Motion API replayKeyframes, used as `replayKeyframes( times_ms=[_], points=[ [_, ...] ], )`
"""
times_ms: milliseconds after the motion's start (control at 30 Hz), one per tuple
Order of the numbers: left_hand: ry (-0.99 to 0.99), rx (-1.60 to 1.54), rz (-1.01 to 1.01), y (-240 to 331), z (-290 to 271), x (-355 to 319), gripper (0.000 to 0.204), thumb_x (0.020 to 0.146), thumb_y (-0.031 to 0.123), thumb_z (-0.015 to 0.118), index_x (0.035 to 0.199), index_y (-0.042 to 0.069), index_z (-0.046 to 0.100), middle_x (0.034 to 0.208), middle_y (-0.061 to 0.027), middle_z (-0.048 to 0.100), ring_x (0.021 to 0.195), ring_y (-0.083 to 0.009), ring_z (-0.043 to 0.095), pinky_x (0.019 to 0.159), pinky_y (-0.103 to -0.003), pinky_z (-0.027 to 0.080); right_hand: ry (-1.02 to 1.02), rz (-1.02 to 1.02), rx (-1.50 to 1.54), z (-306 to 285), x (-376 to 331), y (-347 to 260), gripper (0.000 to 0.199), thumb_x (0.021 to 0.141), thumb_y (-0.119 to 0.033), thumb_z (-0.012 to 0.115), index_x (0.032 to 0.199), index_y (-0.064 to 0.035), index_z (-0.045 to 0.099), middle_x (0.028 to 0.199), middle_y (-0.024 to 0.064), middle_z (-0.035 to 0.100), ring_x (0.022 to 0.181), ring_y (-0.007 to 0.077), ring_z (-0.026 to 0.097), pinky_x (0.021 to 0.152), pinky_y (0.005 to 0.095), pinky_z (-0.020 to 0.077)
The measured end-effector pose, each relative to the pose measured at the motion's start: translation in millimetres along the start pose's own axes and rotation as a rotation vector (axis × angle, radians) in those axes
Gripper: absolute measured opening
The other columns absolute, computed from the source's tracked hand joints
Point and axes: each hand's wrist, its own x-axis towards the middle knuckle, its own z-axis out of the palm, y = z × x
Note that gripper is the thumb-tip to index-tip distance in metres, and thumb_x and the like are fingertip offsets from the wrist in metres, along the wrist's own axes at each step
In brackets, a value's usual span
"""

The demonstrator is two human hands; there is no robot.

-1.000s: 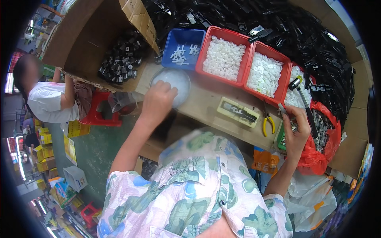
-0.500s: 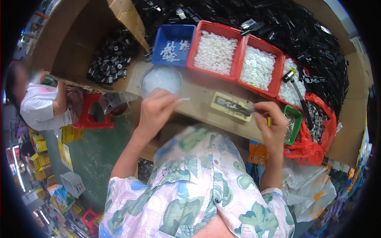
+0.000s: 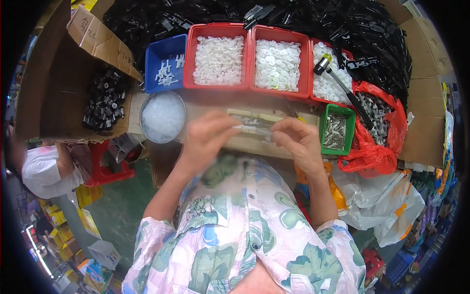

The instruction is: The person assembles small lock mechanisms by hand, inserting white plastic components and metal pins into a wooden jig. They use pliers to secure the pins and repeatedly dip the assembled units into a bowl of white liquid before placing them into a blue bin.

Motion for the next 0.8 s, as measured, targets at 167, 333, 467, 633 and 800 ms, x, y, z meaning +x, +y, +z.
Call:
replayKeyframes(
  times_ms=[167,333,467,633,800],
  points=[
    [-0.025,-0.014,0.046,-4.1,4.5,3.1,0.013,0.083,-0.002,0.075,0.095,-0.001,0.076,0.086,-0.0086,0.068,0.078,-0.0176,0.063,0.066,-0.029,0.048,0.009,0.04,0.055,-2.6,0.2,3.5,0.015,0.093,-0.005,0.072,0.104,0.004,0.07,0.092,0.0034,0.069,0.077,0.0076,0.062,0.067,0.0225,0.0507],
    [-0.057,-0.004,0.097,-10.0,4.1,5.7,0.014,0.082,-0.002,0.075,0.096,0.0,0.076,0.085,-0.009,0.068,0.078,-0.0187,0.063,0.067,-0.03,0.049,-0.022,0.085,0.129,-5.6,4.8,6.0,0.015,0.093,-0.008,0.073,0.103,0.0029,0.071,0.09,0.003,0.069,0.077,0.0077,0.062,0.068,0.0226,0.0509],
    [-0.084,-0.002,0.134,-13.3,5.9,7.1,0.015,0.082,-0.002,0.075,0.097,0.0,0.076,0.085,-0.0094,0.069,0.078,-0.0189,0.064,0.067,-0.031,0.049,-0.037,0.113,0.129,-3.5,9.5,6.5,0.016,0.092,-0.009,0.074,0.102,0.0027,0.071,0.088,0.003,0.069,0.076,0.0078,0.061,0.067,0.0227,0.0507],
    [-0.06,-0.036,0.059,-12.1,8.8,3.8,0.025,0.08,-0.001,0.077,0.104,0.001,0.075,0.089,-0.0108,0.069,0.078,-0.0203,0.064,0.066,-0.032,0.05,-0.038,0.12,0.116,-6.6,12.8,6.2,0.016,0.092,-0.011,0.074,0.101,0.0025,0.072,0.088,0.0037,0.069,0.075,0.0083,0.061,0.066,0.0228,0.0504],
    [-0.001,0.256,0.424,-16.4,12.1,7.6,0.037,0.076,0.0,0.079,0.112,0.001,0.072,0.091,-0.0116,0.067,0.076,-0.025,0.064,0.066,-0.036,0.051,-0.027,0.125,0.165,-13.4,12.7,10.8,0.017,0.092,-0.013,0.075,0.101,0.002,0.073,0.087,0.0042,0.07,0.075,0.0087,0.062,0.065,0.0233,0.0504]
  ],
)
